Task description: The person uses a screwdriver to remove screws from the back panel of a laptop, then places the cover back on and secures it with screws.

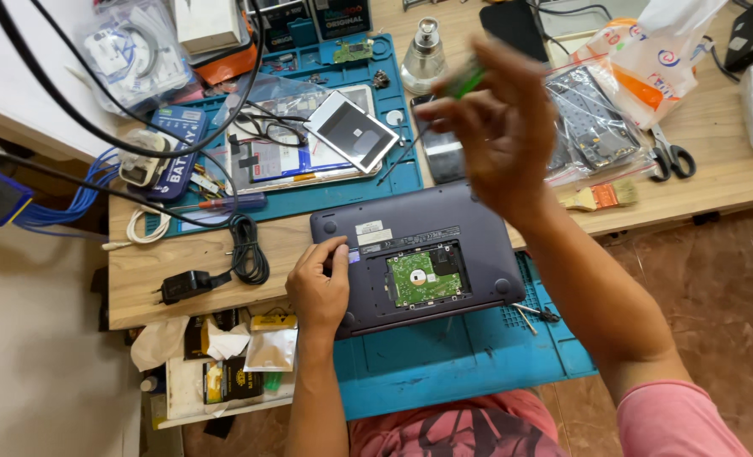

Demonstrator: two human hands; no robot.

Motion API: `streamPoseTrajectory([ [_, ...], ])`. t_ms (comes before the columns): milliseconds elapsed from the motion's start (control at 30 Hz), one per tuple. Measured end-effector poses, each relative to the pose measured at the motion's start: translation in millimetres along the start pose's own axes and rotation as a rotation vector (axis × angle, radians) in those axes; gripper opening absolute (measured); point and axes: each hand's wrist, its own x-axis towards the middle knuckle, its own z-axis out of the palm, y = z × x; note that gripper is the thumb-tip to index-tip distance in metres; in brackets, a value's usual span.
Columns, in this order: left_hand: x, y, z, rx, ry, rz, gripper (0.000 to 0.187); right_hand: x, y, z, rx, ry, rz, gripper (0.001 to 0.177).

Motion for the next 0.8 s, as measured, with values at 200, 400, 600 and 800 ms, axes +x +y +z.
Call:
streamPoseTrajectory([
  [200, 0, 4, 0, 0.052, -0.019, -0.011, 0.018, -13, -15, -53, -0.248, 0.093, 0.039, 0.035],
  [400, -2, 3, 3, 0.068, -0.012, -0.02, 0.018, -23, -3, -55, -0.263, 0.083, 0.13, 0.035],
  [600, -1, 4, 4, 0.057, -0.002, -0.014, 0.018, -20, 1, -54, -0.236, 0.056, 0.125, 0.037],
  [800, -1, 7, 3, 0.059, -0.013, -0.033, 0.017, -4, 2, -49, -0.289, -0.104, -0.145, 0.038],
])
